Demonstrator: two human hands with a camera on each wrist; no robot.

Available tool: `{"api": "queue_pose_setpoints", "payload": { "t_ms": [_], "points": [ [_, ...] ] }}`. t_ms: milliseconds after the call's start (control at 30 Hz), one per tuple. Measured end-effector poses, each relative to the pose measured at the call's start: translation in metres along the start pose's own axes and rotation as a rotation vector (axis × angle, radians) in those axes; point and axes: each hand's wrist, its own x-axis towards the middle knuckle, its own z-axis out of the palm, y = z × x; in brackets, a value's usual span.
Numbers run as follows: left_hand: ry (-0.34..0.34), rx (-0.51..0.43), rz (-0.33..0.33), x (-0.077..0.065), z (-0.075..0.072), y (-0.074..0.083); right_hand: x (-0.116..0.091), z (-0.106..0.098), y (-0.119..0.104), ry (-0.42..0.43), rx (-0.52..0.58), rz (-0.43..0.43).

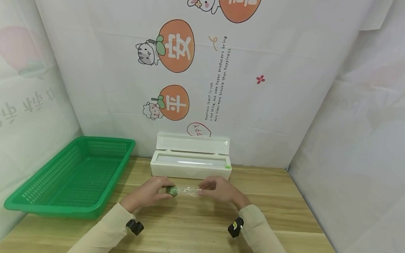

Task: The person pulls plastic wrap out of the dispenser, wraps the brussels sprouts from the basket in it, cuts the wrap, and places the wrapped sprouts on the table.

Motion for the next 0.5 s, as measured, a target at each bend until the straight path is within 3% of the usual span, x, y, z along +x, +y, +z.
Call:
{"api": "queue_pose_setpoints", "payload": {
  "t_ms": [200,500],
  "points": [
    [-0.007,0.018,-0.002,-0.0015,-0.0004,-0.004,-0.001,0.0015,0.003,-0.021,0.068,0.019],
    [0.012,0.039,-0.005,-0.0068,-0.003,-0.0079,-0.0049,-0.0034,-0.0015,0.016,0.051,-0.008]
  ]
}}
